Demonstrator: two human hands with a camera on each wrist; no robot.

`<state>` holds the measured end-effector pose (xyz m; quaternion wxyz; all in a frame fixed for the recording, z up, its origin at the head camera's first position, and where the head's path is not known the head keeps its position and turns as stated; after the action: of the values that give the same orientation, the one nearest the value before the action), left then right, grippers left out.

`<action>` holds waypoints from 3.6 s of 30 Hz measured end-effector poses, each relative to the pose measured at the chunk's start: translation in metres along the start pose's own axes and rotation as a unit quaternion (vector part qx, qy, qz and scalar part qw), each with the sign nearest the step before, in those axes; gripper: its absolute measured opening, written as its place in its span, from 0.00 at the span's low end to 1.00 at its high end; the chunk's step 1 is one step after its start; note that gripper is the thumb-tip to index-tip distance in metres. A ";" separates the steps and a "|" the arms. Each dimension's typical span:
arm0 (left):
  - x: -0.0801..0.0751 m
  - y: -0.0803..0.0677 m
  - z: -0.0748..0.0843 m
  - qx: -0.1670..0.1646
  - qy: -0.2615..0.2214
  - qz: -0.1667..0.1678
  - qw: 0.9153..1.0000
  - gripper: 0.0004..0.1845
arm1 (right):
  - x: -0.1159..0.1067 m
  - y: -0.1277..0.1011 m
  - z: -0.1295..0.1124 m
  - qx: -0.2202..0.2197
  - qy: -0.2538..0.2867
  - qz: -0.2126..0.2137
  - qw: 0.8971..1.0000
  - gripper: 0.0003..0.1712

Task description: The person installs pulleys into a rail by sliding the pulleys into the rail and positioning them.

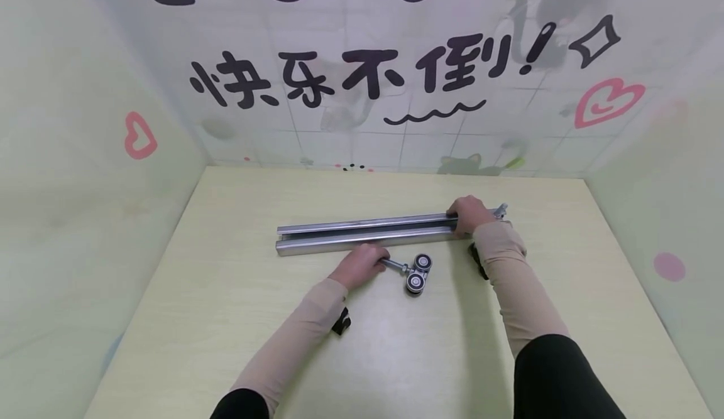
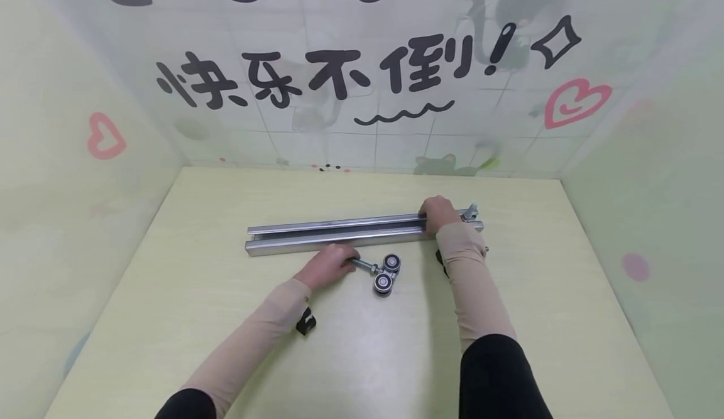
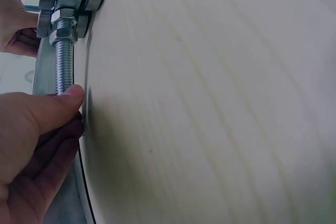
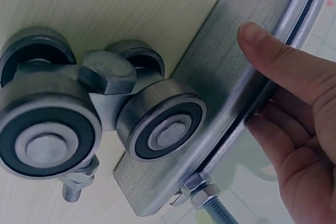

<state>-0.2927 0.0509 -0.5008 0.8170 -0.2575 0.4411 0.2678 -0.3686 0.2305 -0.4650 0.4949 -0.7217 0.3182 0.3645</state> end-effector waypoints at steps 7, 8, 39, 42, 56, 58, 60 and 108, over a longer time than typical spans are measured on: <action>-0.002 0.000 0.000 0.000 0.009 0.008 1.000 0.04 | 0.000 0.000 -0.001 -0.004 -0.009 0.009 1.000 0.30; -0.003 0.000 0.000 0.003 0.010 0.009 1.000 0.04 | 0.000 0.001 -0.001 -0.004 -0.008 0.009 1.000 0.30; -0.035 -0.005 0.086 0.141 0.098 0.098 0.980 0.06 | 0.004 0.002 0.006 0.002 -0.002 0.012 1.000 0.31; -0.033 0.003 0.102 0.152 0.123 0.093 0.976 0.05 | 0.004 0.003 0.008 -0.001 -0.004 0.015 1.000 0.31; -0.015 0.029 0.113 0.125 0.048 0.004 0.991 0.10 | -0.001 -0.001 0.002 -0.012 -0.009 0.030 0.999 0.29; -0.011 0.032 0.110 0.124 0.021 -0.012 0.992 0.13 | -0.001 -0.001 0.002 -0.008 -0.008 0.029 1.000 0.30; -0.008 0.034 0.108 0.123 -0.001 -0.027 0.992 0.14 | -0.001 -0.001 0.002 -0.008 -0.009 0.030 0.999 0.30; -0.023 -0.018 0.085 0.105 0.038 0.098 0.989 0.11 | 0.004 0.003 0.006 -0.002 0.014 0.016 1.000 0.32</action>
<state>-0.2417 0.0887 -0.4371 0.7920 -0.1357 0.5205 0.2889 -0.3701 0.2350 -0.4715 0.4834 -0.7224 0.3359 0.3628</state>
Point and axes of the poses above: each hand's wrist, its own y-axis towards the middle knuckle, its own x-axis out of the palm, z = x × y, the point moved 9 cm from there along y, towards the middle knuckle, and after that the axes turned 15 degrees about -z, right-handed, at the moved point
